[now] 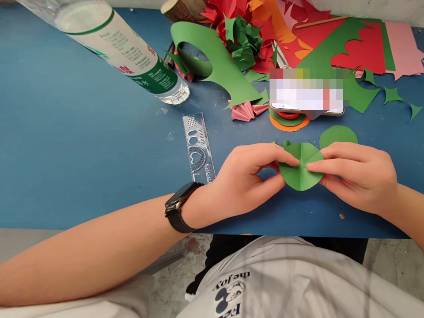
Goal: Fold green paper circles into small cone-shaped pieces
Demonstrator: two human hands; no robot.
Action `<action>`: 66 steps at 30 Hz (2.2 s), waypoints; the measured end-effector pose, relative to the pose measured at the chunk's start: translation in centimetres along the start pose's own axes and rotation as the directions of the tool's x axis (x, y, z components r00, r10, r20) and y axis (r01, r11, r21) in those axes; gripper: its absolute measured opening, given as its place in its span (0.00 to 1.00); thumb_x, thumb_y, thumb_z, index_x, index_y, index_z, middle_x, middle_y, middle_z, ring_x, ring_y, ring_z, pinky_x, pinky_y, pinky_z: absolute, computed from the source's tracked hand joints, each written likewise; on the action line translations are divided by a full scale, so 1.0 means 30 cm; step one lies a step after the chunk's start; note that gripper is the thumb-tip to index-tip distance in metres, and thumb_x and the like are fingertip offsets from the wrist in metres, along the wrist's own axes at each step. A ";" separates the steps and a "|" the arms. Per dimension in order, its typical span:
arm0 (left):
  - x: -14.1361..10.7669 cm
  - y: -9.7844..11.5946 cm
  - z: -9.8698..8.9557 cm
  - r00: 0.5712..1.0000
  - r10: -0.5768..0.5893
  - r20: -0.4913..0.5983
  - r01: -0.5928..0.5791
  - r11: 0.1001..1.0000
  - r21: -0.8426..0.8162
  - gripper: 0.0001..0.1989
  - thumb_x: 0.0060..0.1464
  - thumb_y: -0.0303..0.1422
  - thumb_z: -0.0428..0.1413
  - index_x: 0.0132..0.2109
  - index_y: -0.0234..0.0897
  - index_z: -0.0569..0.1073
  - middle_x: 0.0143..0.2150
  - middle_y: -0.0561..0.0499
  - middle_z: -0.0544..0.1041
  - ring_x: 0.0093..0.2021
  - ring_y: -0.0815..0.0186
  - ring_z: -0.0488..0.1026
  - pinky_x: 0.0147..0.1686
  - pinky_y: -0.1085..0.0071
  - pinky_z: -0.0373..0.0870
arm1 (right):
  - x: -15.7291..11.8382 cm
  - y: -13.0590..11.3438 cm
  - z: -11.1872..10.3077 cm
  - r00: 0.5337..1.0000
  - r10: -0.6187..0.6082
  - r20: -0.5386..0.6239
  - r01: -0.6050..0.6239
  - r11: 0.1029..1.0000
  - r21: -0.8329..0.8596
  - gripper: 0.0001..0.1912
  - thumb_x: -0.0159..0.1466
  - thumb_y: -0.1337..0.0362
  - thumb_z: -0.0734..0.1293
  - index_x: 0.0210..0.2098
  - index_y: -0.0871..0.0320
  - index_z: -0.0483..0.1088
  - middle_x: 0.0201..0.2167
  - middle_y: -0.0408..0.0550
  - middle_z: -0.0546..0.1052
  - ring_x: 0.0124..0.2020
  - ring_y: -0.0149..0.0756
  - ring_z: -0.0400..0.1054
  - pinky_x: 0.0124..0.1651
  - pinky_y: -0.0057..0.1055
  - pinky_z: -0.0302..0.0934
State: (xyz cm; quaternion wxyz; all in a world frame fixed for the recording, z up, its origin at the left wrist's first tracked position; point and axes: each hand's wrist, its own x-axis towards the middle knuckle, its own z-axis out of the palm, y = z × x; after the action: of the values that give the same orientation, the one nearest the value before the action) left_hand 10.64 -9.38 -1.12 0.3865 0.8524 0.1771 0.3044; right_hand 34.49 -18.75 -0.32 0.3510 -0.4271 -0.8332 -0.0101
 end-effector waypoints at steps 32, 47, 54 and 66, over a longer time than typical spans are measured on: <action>0.001 0.022 -0.023 0.995 -0.008 0.097 0.013 0.999 -0.053 0.12 0.66 0.40 0.63 0.51 0.40 0.83 0.37 0.48 0.83 0.38 0.61 0.79 0.38 0.68 0.77 | 0.008 -0.009 0.000 0.999 -0.028 0.036 0.027 1.000 0.006 0.12 0.68 0.76 0.68 0.46 0.55 0.76 0.38 0.50 0.80 0.36 0.37 0.75 0.39 0.35 0.71; 0.017 0.028 0.006 0.828 -0.506 0.242 0.520 0.528 -0.672 0.16 0.53 0.25 0.69 0.46 0.38 0.73 0.37 0.54 0.82 0.35 0.71 0.81 0.36 0.77 0.82 | 0.011 -0.013 0.004 0.997 0.075 0.023 -0.077 0.994 0.072 0.16 0.66 0.78 0.68 0.45 0.50 0.77 0.40 0.49 0.84 0.39 0.40 0.81 0.41 0.38 0.78; 0.016 0.032 0.000 0.814 -0.512 0.275 0.548 0.517 -0.658 0.07 0.56 0.24 0.66 0.39 0.37 0.75 0.34 0.54 0.80 0.33 0.70 0.80 0.33 0.77 0.80 | 0.003 -0.037 0.016 0.881 0.445 0.160 -0.461 0.733 0.500 0.17 0.64 0.75 0.68 0.46 0.49 0.79 0.43 0.46 0.84 0.41 0.38 0.81 0.34 0.31 0.78; 0.012 0.018 0.009 0.823 -0.500 0.270 0.541 0.543 -0.643 0.14 0.56 0.25 0.67 0.49 0.38 0.78 0.39 0.52 0.86 0.40 0.65 0.86 0.43 0.70 0.87 | 0.031 -0.075 0.046 0.642 0.715 0.277 -0.657 0.327 0.679 0.11 0.61 0.70 0.79 0.33 0.54 0.73 0.26 0.36 0.78 0.22 0.28 0.75 0.25 0.25 0.77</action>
State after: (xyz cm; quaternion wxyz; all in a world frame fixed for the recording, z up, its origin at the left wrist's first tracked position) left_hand 11.13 -9.69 -0.70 0.7542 0.5591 0.2833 0.1958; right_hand 31.71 -19.10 -0.18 0.4903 -0.5584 -0.4893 0.4565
